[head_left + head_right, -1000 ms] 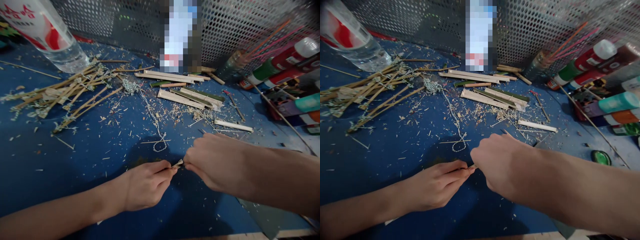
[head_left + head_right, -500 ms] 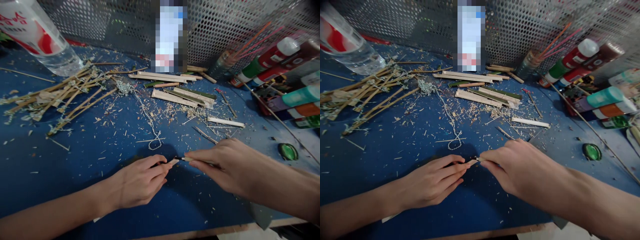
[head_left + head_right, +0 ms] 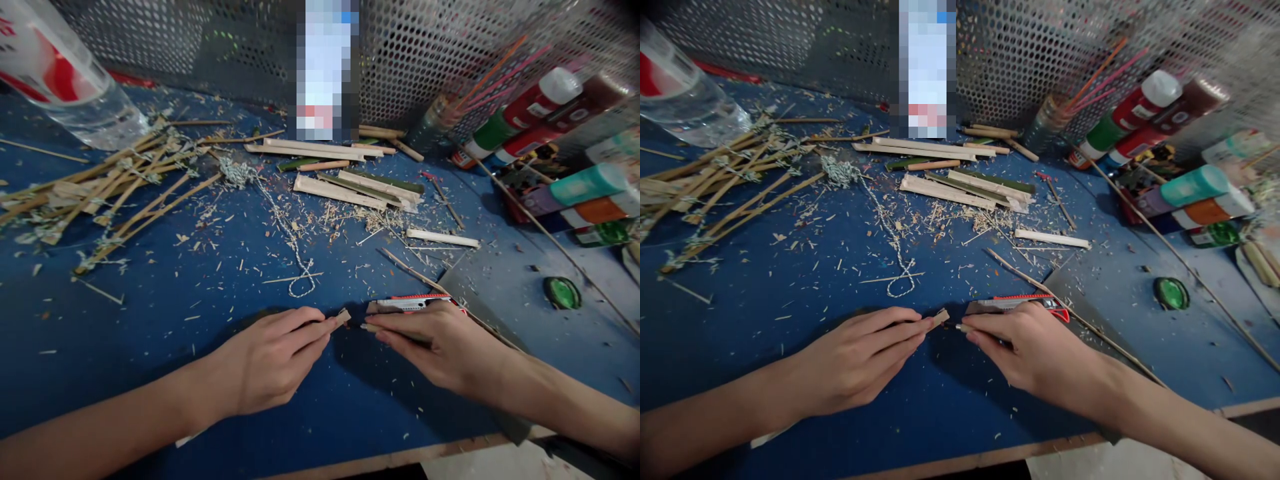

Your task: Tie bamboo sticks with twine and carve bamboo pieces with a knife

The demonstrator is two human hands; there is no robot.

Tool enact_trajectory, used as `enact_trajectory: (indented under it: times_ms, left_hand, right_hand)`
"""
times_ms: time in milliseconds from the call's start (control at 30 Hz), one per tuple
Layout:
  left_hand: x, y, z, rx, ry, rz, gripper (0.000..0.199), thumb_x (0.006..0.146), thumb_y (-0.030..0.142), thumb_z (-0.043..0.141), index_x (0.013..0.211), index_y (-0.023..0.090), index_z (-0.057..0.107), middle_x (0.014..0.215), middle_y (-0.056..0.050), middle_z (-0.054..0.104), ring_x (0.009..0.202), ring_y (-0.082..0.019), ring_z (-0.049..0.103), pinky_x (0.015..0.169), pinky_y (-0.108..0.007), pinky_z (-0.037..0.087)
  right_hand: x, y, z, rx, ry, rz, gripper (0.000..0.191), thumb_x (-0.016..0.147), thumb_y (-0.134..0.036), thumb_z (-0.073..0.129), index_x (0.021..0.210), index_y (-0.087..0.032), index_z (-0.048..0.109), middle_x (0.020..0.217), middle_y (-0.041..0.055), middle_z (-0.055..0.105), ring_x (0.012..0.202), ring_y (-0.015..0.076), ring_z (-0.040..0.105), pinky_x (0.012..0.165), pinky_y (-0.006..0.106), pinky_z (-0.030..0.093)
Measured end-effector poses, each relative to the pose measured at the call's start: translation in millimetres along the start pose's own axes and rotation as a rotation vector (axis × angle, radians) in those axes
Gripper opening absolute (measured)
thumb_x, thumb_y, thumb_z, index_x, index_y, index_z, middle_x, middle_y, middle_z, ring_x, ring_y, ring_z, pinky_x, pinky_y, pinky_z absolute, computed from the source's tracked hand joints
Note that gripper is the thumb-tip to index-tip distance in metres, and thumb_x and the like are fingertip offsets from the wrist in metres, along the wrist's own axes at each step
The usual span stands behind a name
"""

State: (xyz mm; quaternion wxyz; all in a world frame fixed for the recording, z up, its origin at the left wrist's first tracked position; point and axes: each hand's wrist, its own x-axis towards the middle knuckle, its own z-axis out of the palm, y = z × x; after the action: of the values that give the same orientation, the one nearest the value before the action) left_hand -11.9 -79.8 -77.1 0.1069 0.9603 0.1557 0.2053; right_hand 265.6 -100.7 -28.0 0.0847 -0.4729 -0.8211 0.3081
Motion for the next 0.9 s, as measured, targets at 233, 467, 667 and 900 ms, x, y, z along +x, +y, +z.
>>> enact_trajectory:
  times_ms: [233,467,667,900]
  left_hand:
    - [0.9,0.1,-0.3,-0.036,0.006,0.0,0.034,0.092,0.009,0.055,0.123,0.005,0.066,0.122,-0.008,0.072,0.112,-0.024,0.062,0.096,-0.033,0.059]
    - [0.8,-0.2,-0.4,-0.048,-0.006,-0.001,0.036,0.091,0.008,0.054,0.125,0.006,0.066,0.122,-0.009,0.072,0.112,-0.025,0.063,0.094,-0.034,0.059]
    - [1.3,-0.8,-0.2,-0.056,0.004,0.001,0.034,0.093,0.007,0.052,0.124,0.004,0.065,0.12,-0.01,0.073,0.109,-0.024,0.063,0.093,-0.032,0.058]
    - [1.1,-0.9,0.0,-0.033,-0.005,0.015,0.032,0.092,0.008,0.053,0.121,0.005,0.067,0.121,-0.009,0.073,0.108,-0.025,0.063,0.093,-0.034,0.059]
  right_hand:
    - [1.2,-3.9,-0.1,-0.028,0.049,-0.042,0.028,0.099,-0.024,0.053,0.115,-0.033,0.074,0.096,-0.0004,0.082,0.074,0.019,0.077,0.065,0.028,0.058]
    - [-3.1,-4.0,1.6,-0.13,0.052,-0.081,0.026,0.1,-0.024,0.052,0.114,-0.027,0.075,0.097,0.003,0.082,0.071,0.0216,0.077,0.06,0.031,0.057]
    - [-3.4,-5.6,0.0,-0.114,0.053,-0.07,0.025,0.1,-0.025,0.052,0.112,-0.028,0.074,0.095,0.0012,0.082,0.07,0.0212,0.077,0.058,0.031,0.055]
    - [-2.3,-3.4,1.6,-0.137,0.049,-0.096,0.025,0.101,-0.024,0.052,0.114,-0.029,0.073,0.098,-0.0001,0.082,0.072,0.0214,0.077,0.059,0.032,0.054]
